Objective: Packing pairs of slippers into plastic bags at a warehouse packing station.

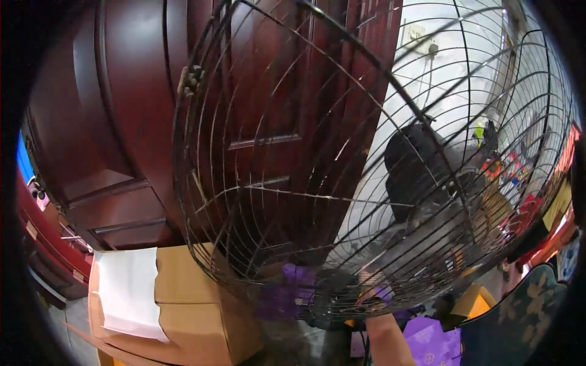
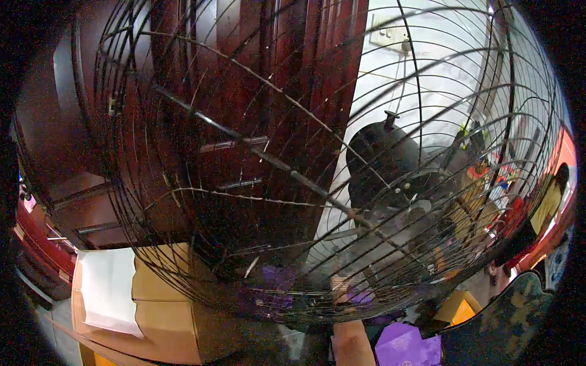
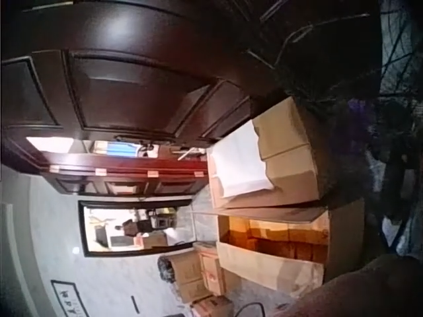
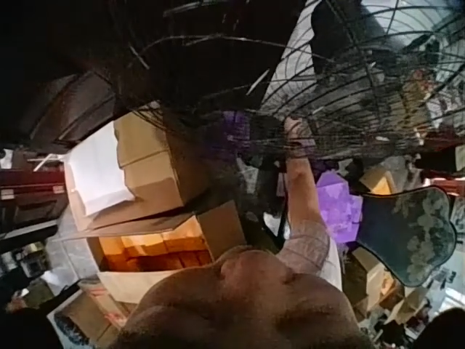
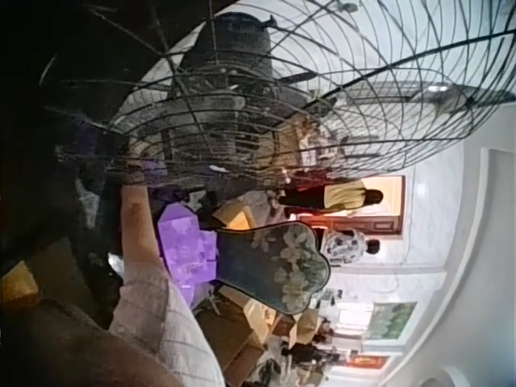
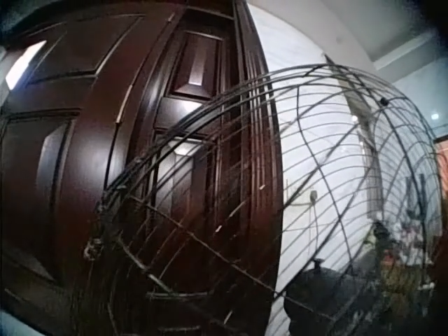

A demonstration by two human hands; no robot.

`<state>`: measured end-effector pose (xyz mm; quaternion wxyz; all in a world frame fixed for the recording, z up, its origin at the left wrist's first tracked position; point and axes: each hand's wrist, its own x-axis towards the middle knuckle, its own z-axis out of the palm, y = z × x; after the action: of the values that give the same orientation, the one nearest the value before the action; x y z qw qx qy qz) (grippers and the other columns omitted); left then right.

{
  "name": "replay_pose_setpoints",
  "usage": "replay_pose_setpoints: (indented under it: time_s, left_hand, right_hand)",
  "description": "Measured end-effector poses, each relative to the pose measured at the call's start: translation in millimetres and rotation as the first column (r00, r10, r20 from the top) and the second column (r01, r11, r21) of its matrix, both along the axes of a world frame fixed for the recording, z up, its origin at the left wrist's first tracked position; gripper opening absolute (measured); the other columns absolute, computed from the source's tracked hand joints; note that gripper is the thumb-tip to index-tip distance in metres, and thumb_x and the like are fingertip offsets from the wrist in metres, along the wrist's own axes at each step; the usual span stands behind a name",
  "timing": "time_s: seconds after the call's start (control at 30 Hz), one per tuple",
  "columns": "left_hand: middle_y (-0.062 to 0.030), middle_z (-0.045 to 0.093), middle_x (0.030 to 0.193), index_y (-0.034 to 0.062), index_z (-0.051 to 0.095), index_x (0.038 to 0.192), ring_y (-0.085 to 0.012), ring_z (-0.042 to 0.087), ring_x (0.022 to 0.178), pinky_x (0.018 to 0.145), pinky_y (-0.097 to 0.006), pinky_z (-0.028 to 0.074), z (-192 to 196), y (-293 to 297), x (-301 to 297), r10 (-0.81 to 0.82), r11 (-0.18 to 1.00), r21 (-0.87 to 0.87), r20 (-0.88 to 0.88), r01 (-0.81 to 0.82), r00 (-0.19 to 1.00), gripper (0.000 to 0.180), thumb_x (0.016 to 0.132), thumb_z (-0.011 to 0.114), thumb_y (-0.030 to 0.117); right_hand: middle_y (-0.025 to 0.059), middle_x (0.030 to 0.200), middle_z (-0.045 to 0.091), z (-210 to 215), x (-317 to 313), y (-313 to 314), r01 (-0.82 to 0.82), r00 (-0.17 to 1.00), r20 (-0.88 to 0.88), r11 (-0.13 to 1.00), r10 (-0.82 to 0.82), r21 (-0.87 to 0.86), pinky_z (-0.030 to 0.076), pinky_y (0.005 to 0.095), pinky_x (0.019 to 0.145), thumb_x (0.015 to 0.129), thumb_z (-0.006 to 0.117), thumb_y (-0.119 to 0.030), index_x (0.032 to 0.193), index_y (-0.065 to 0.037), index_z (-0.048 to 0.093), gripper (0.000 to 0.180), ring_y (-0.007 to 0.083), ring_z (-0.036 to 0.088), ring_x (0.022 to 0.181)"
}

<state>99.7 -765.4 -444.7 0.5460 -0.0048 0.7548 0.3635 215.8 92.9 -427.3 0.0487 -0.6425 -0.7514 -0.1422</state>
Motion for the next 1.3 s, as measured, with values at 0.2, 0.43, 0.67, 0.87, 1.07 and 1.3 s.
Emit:
replay_pose_setpoints:
  time_s: [0.2,0.43,0.67,0.87,1.07,1.3]
  left_hand:
    - [-0.0097,0.064,0.111,0.0066,0.056,0.128,-0.0174,0.061,0.094,0.079,-0.033,0.051,-4.0,-14.4,11.2,0.010,1.000,-0.006,-0.004,-0.010,1.000,0.041,0.094,0.060,0.029]
    - [-0.0100,0.064,0.111,0.0066,0.055,0.128,-0.0174,0.061,0.094,0.079,-0.033,0.051,48.6,-97.9,54.8,0.059,0.985,-0.160,0.008,-0.057,0.998,0.042,0.093,0.061,0.029]
    - [-0.0103,0.064,0.111,0.0065,0.055,0.128,-0.0175,0.061,0.094,0.079,-0.034,0.051,69.6,-123.3,89.4,0.068,0.973,-0.223,0.053,-0.054,0.996,0.042,0.093,0.061,0.029]
    - [-0.0105,0.065,0.110,0.0065,0.055,0.128,-0.0175,0.061,0.094,0.079,-0.034,0.051,74.7,-135.4,103.2,0.065,0.974,-0.221,0.048,-0.053,0.997,0.043,0.093,0.062,0.030]
    - [-0.0108,0.065,0.110,0.0065,0.055,0.128,-0.0175,0.061,0.094,0.079,-0.034,0.051,53.5,-132.2,91.9,0.059,0.979,-0.194,-0.002,-0.059,0.998,0.043,0.093,0.062,0.030]
    - [-0.0111,0.065,0.110,0.0065,0.055,0.129,-0.0175,0.061,0.094,0.079,-0.034,0.051,32.9,-108.1,82.7,0.051,0.993,-0.107,-0.029,-0.054,0.998,0.044,0.092,0.062,0.030]
  right_hand:
    - [0.0117,0.104,0.066,19.6,-13.6,-2.6,0.054,0.995,-0.076,0.998,-0.057,-0.045,0.049,0.0382,0.089,0.096,0.052,-0.036,0.125,-0.007,0.057,0.042,0.0236,0.062,0.096]
    - [0.0111,0.104,0.066,-84.5,-47.4,-14.2,0.067,0.990,-0.108,0.969,-0.095,-0.237,0.049,0.0377,0.088,0.097,0.050,-0.037,0.124,-0.006,0.057,0.042,0.0230,0.062,0.094]
    - [0.0174,0.090,0.064,-101.3,-20.0,-10.4,0.017,0.700,0.528,0.751,-0.480,0.660,0.053,0.0410,0.067,0.092,0.057,-0.044,0.113,0.005,0.057,0.053,0.0267,0.063,0.075]
    - [0.0116,0.066,0.058,-59.2,4.5,-28.9,-0.265,0.898,0.414,0.564,-0.151,0.782,0.048,0.0367,0.048,0.088,0.062,-0.029,0.108,0.002,0.057,0.037,0.0222,0.060,0.056]
    - [0.0051,0.061,0.061,-62.9,-32.5,-48.8,-0.247,0.739,0.471,0.456,-0.482,0.855,0.045,0.0331,0.045,0.091,0.059,-0.027,0.088,-0.005,0.067,0.023,0.0154,0.055,0.049]
    - [0.0007,0.057,0.063,-73.1,-6.6,-15.2,-0.492,0.659,0.652,0.442,-0.373,0.750,0.044,0.0308,0.044,0.094,0.051,-0.035,0.070,-0.010,0.071,0.040,0.0119,0.057,0.050]
